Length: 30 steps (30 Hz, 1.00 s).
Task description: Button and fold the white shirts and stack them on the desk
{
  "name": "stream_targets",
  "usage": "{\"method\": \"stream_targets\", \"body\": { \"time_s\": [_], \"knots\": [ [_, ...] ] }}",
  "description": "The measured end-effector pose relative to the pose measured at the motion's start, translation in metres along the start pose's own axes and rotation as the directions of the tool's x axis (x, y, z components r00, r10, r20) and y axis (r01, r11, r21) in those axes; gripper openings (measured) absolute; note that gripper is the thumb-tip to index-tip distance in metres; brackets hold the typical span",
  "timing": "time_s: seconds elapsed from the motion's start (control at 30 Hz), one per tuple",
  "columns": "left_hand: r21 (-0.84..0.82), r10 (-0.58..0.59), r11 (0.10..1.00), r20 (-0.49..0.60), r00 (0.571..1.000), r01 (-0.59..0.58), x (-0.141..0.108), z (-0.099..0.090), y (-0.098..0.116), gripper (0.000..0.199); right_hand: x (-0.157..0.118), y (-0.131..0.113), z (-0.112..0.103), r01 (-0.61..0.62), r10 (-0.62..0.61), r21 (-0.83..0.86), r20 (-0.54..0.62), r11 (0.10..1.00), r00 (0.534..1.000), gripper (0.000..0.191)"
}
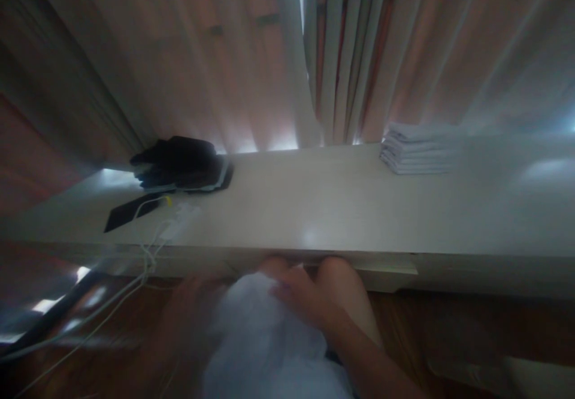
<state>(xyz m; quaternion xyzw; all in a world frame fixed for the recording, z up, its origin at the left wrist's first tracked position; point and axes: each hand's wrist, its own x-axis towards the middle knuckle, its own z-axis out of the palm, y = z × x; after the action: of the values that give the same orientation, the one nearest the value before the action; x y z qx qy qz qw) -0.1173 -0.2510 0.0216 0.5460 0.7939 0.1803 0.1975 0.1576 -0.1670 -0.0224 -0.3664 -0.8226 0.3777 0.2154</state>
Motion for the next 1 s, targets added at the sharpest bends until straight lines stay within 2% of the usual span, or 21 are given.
{"method": "stream_targets", "body": {
  "time_s": [0.07,0.23,0.3,0.37,0.43,0.5,0.6,0.67,0.73,0.83,0.93,1.0],
  "knots": [
    [0.090,0.082,0.993,-0.008,0.997,-0.081,0.003,0.011,0.014,0.046,0.001,-0.007,-0.001,0.048,-0.048,0.015,0.013,0.999,0.999,0.028],
    [0.096,0.163,0.977,0.239,0.957,-0.190,0.012,0.025,0.030,0.028,-0.002,-0.019,-0.013,0.016,-0.017,-0.049,-0.012,0.999,1.000,0.026],
    [0.066,0.210,0.970,0.247,0.946,-0.233,0.016,0.023,0.031,0.028,-0.004,-0.026,-0.022,-0.009,0.005,-0.077,-0.054,0.997,0.999,0.024],
    [0.007,0.281,0.957,0.205,0.937,-0.289,0.018,0.017,0.032,0.031,-0.006,-0.032,-0.034,-0.026,0.017,-0.100,-0.086,0.995,0.996,0.023],
    [-0.025,0.321,0.947,0.169,0.932,-0.322,0.020,0.005,0.036,0.035,-0.005,-0.036,-0.048,-0.047,0.032,-0.139,-0.111,0.989,0.993,0.024],
    [0.020,0.343,0.936,0.167,0.924,-0.351,0.022,-0.014,0.042,0.037,-0.002,-0.037,-0.063,-0.059,0.038,-0.203,-0.108,0.977,0.993,0.025],
    [0.157,0.423,0.878,0.183,0.887,-0.452,0.024,-0.049,0.057,0.037,0.005,-0.039,-0.083,-0.030,0.020,-0.327,-0.035,0.944,0.999,0.025],
    [0.239,0.489,0.825,0.153,0.859,-0.512,0.024,-0.071,0.070,0.037,0.008,-0.040,-0.092,0.027,-0.015,-0.375,0.034,0.927,0.999,0.021],
    [0.313,0.538,0.783,0.094,0.837,-0.538,0.023,-0.088,0.082,0.033,0.010,-0.040,-0.094,0.051,-0.027,-0.384,0.068,0.922,0.997,0.018],
    [0.376,0.592,0.741,0.027,0.805,-0.557,0.022,-0.106,0.095,0.028,0.010,-0.030,-0.087,-0.021,0.044,-0.389,0.052,0.921,0.998,0.027],
    [0.388,0.627,0.720,-0.012,0.779,-0.575,0.022,-0.118,0.095,0.030,0.009,-0.013,-0.080,-0.116,0.122,-0.386,-0.009,0.915,0.992,0.031],
    [0.395,0.634,0.718,-0.035,0.772,-0.572,0.025,-0.125,0.090,0.033,0.007,-0.003,-0.081,-0.140,0.128,-0.353,-0.058,0.925,0.990,0.028]
  ]
}}
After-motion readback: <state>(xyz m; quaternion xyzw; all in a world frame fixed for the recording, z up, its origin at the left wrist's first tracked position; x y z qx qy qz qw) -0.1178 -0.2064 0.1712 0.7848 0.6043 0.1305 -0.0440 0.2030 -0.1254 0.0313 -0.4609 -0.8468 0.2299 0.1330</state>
